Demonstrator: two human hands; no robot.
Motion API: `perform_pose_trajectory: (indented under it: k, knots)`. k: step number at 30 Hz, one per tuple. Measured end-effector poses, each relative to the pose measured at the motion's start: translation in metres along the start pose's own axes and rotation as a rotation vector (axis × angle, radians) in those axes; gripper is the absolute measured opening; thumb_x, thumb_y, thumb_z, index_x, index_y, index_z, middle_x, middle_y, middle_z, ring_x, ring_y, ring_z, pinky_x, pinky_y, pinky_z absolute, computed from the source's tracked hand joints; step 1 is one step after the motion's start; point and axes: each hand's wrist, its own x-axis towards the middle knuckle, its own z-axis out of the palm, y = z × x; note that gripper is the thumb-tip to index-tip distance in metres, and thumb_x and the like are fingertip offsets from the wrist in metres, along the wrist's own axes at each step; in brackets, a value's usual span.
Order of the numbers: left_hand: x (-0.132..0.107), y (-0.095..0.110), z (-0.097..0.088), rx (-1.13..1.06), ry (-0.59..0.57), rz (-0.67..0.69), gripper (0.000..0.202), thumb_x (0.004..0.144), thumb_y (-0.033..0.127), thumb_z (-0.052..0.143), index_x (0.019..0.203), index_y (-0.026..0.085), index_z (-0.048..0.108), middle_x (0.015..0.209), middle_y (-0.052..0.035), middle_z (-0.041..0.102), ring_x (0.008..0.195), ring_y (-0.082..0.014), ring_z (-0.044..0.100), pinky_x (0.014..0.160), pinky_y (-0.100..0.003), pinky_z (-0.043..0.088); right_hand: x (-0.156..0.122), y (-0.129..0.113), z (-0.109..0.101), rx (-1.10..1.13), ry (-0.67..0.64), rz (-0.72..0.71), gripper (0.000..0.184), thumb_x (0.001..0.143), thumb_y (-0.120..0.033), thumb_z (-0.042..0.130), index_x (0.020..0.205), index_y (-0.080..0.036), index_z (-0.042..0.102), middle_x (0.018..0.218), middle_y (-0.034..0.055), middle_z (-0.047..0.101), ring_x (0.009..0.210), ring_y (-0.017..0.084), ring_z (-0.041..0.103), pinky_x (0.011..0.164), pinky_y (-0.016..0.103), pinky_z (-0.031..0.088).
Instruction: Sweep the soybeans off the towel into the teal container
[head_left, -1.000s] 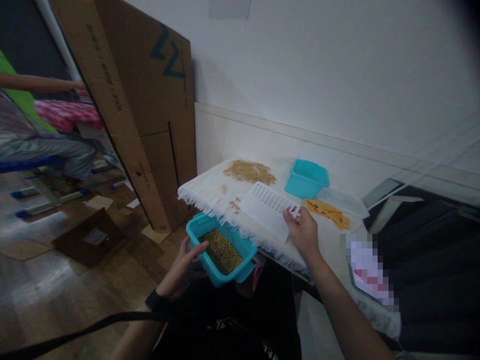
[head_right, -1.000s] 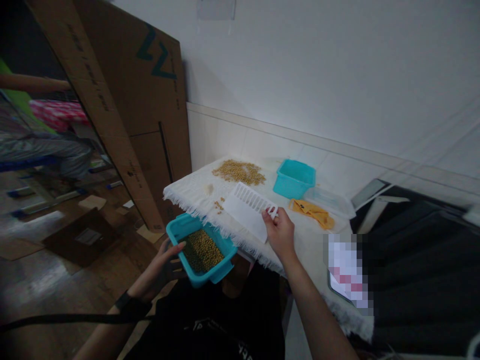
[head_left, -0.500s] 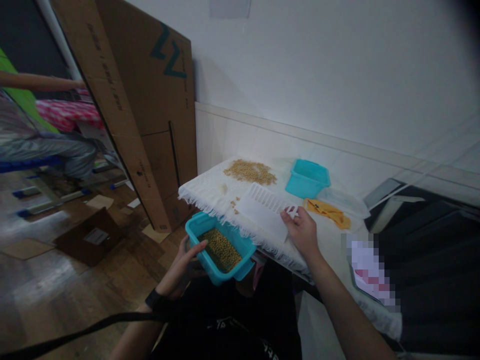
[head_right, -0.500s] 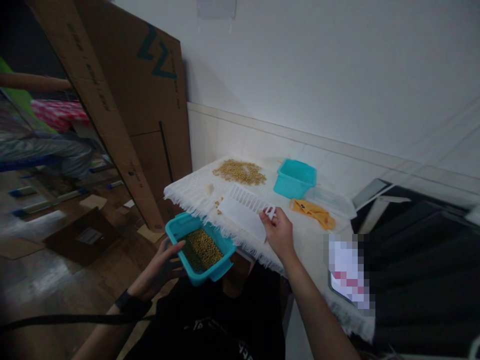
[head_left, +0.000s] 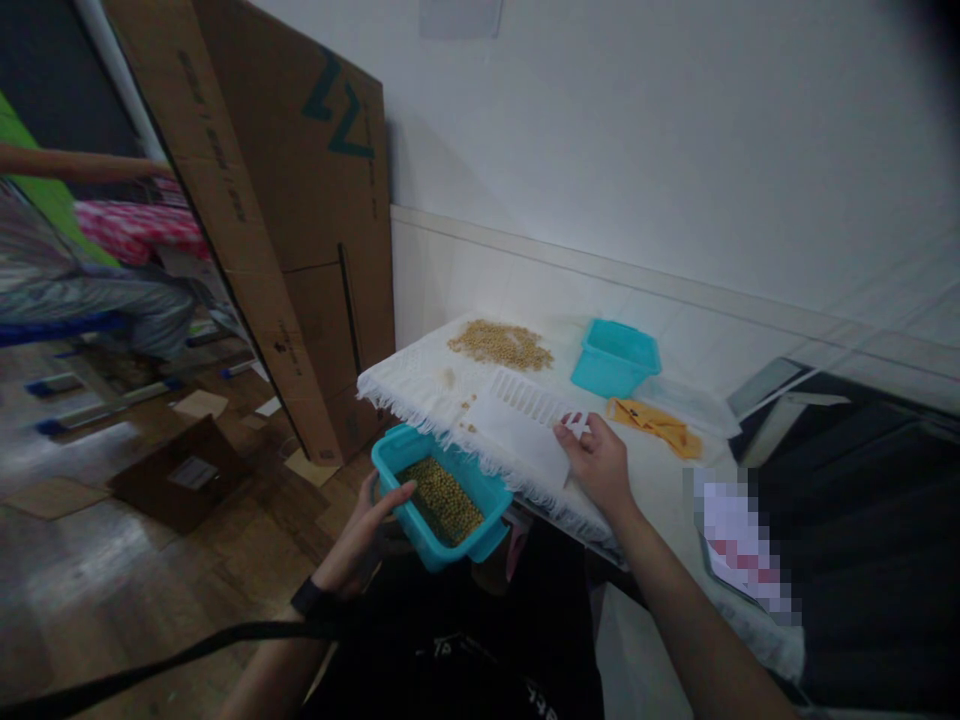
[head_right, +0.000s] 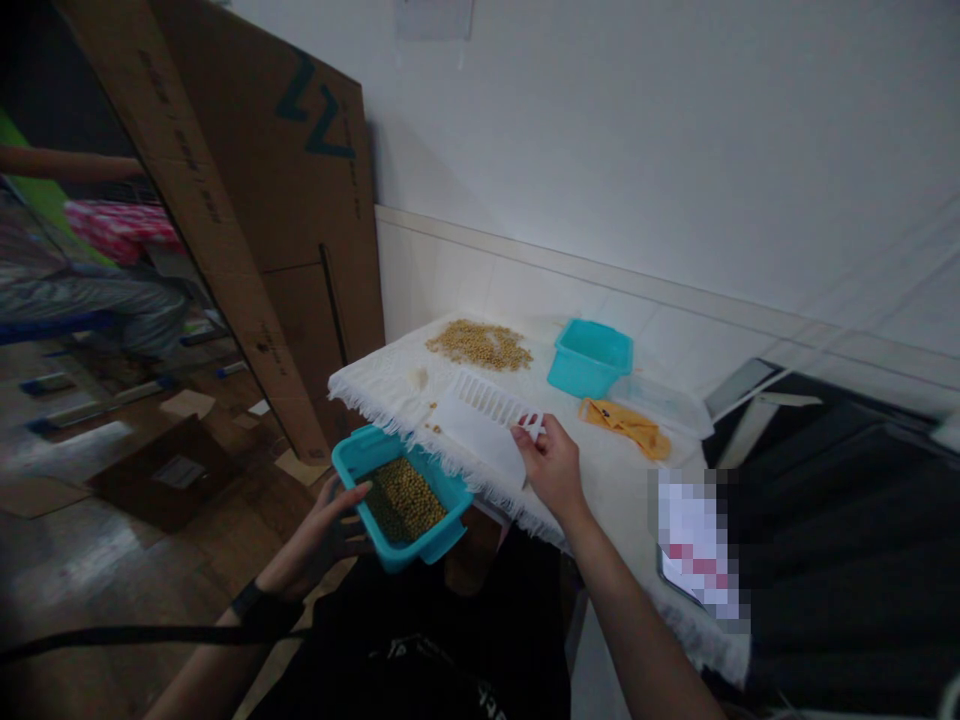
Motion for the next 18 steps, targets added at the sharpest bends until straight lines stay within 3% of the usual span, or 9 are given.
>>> perform_pose_trajectory:
  k: [10,18]
  knots:
    - [0.0003,0.0009,-0.0008,0.001,0.004,-0.011,0.100,0.082,0.047,0.091,0.163,0.038,0.033,0.143,-0.0171,0.070,0.093,-0.0325,0.084,0.076,-0.049,0.070,0.0000,0.0062,-0.0001,0.063,-0.102,0.034,0.054,0.083,-0.077,0.075,0.084,-0.027,0.055,0.052,-0.0045,0.061,0.041,0.015,0.053,0.039,0.025,0.037]
    - [0.0012,0.0006,-0.0009,-0.006,0.014,-0.019,0.107,0.083,0.047,0.091,0.167,0.038,0.027,0.140,-0.0177,0.072,0.092,-0.0328,0.084,0.077,-0.051,0.071,0.0046,0.0070,-0.0030,0.076,0.129,0.040,0.059,0.080,-0.078,0.077,0.096,-0.024,0.062,0.068,0.0026,0.074,0.057,0.022,0.069,0.048,0.030,0.051]
